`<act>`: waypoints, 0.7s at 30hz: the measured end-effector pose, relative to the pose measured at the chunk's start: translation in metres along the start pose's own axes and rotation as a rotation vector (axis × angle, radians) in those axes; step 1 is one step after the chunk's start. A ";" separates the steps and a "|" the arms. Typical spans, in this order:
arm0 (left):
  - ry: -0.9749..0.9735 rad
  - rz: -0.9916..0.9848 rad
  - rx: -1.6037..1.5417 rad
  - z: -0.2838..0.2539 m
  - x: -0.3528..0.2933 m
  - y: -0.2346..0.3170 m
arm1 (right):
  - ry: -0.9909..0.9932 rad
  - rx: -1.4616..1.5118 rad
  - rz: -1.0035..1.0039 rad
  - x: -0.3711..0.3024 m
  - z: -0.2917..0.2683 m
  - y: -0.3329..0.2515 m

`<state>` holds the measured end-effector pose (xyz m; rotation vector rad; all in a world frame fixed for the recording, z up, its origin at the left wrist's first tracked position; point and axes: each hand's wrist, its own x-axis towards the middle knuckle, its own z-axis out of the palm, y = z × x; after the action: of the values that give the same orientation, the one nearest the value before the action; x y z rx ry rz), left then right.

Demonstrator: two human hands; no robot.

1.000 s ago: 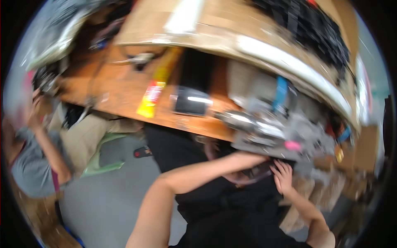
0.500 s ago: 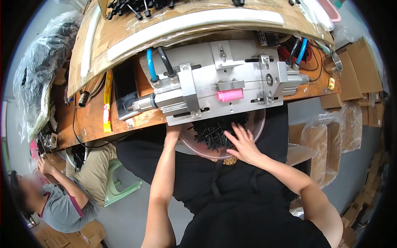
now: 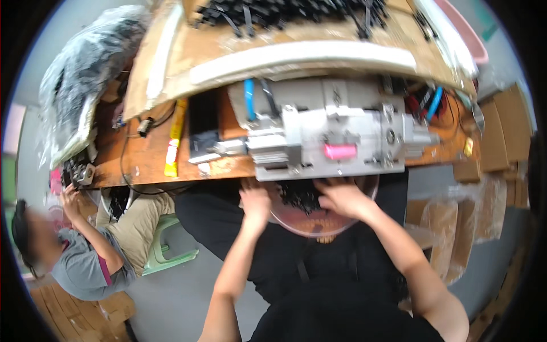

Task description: The person repeatedly picks up black plastic rods from a cardboard box and inserts them into a metal jig on a workbench. The person uses both hands to position the rods into the jig's slots and then removes them, repeating this process for multiple units.

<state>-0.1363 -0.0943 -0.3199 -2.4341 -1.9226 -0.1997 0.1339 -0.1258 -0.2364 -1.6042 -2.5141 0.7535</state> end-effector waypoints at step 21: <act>0.139 0.506 -2.198 -0.267 0.115 -0.007 | 0.872 1.839 -0.603 -0.031 -0.250 -0.005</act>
<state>-0.1382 -0.0094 -0.0419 -2.7483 -0.2817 -3.5717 0.2205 -0.0634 -0.0087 -0.2490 -0.7191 1.1787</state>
